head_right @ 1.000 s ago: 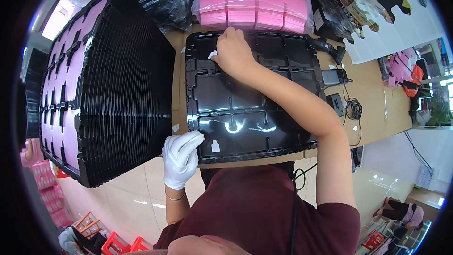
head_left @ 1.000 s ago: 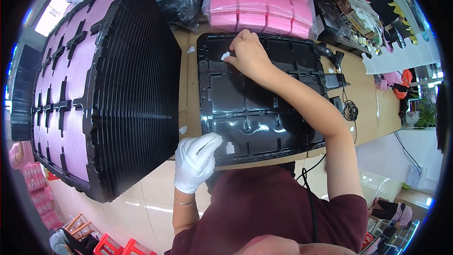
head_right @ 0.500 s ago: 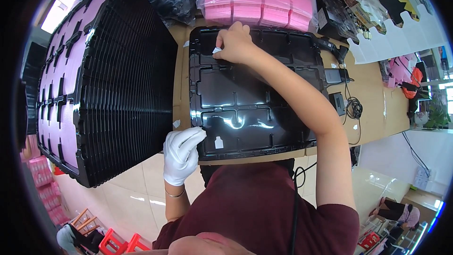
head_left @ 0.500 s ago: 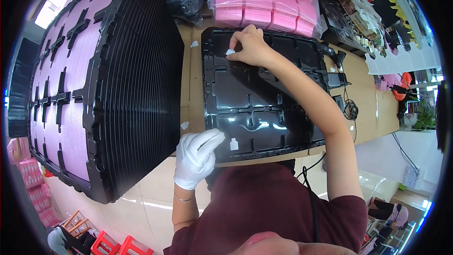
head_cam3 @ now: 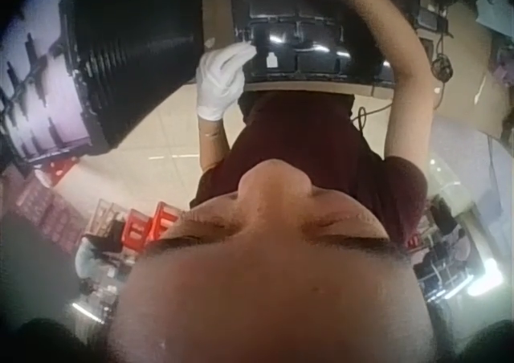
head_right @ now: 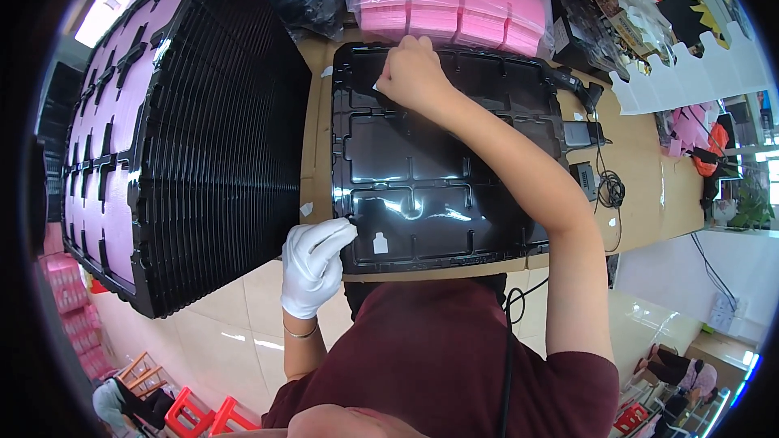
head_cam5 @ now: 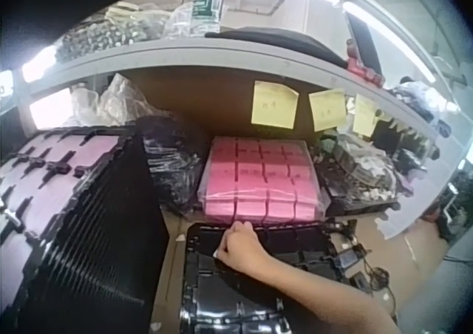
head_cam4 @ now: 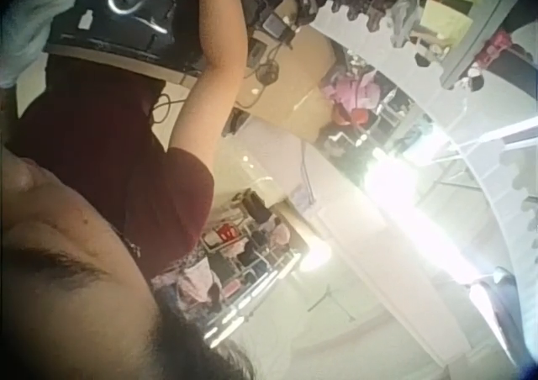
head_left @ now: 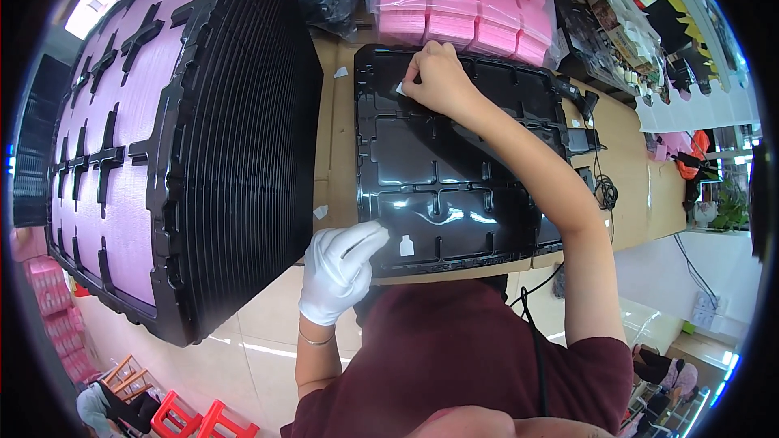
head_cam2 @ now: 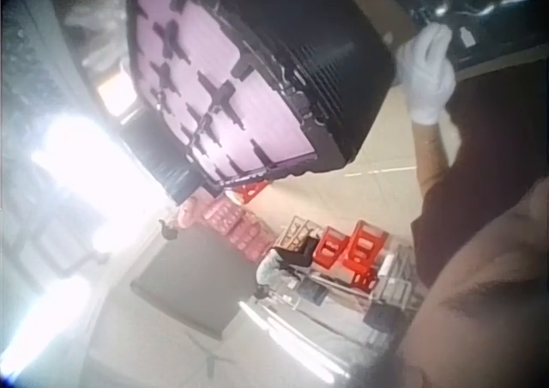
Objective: The person assembles black plastic trays by hand, inserting pink foam separators and small components into them.
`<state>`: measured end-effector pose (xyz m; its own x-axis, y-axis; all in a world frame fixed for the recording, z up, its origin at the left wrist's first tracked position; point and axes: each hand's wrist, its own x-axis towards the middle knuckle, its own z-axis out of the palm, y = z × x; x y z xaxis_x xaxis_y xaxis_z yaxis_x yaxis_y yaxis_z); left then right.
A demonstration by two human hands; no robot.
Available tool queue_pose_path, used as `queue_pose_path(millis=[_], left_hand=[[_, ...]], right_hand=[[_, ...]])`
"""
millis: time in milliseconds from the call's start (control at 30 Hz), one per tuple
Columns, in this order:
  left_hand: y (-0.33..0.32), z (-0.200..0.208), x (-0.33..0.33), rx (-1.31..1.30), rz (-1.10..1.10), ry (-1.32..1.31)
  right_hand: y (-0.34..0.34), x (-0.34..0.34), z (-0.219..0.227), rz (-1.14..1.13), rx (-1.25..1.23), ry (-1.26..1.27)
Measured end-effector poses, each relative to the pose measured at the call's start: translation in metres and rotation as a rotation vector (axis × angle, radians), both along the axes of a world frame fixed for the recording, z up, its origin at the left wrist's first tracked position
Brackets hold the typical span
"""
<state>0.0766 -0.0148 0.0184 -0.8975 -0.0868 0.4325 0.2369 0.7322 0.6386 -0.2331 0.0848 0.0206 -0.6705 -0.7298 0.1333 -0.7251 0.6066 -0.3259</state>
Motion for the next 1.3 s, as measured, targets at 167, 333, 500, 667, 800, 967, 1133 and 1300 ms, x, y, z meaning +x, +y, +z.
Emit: queue_pose_path(millis=[167,333,500,667,800,967,1133,1300], left_hand=[[0.001,-0.001,0.0,0.002,0.003,0.003],[0.001,-0.003,0.001,-0.042,0.005,0.013],[0.004,0.001,0.0,-0.092,0.014,0.011],[0.008,-0.001,0.016,-0.089,0.065,0.074],[0.007,-0.004,0.02,-0.093,0.064,0.069],[0.009,-0.002,0.025,-0.122,0.059,0.049],[0.015,-0.002,0.029,-0.11,0.048,0.031],[0.014,-0.003,0.031,-0.115,0.064,0.031]], right_hand=[[0.002,0.002,-0.009,-0.029,-0.069,0.043],[0.003,0.002,-0.013,0.128,-0.117,0.097],[0.018,0.004,0.009,0.541,-0.084,0.153],[0.071,0.037,0.03,0.113,-0.878,-1.473],[0.083,0.063,0.022,0.009,-0.926,-1.768],[0.082,0.11,0.04,0.092,-0.523,-1.491],[0.092,0.167,0.025,0.317,-0.252,-0.333],[0.094,0.179,0.024,0.328,-0.133,-0.31]])
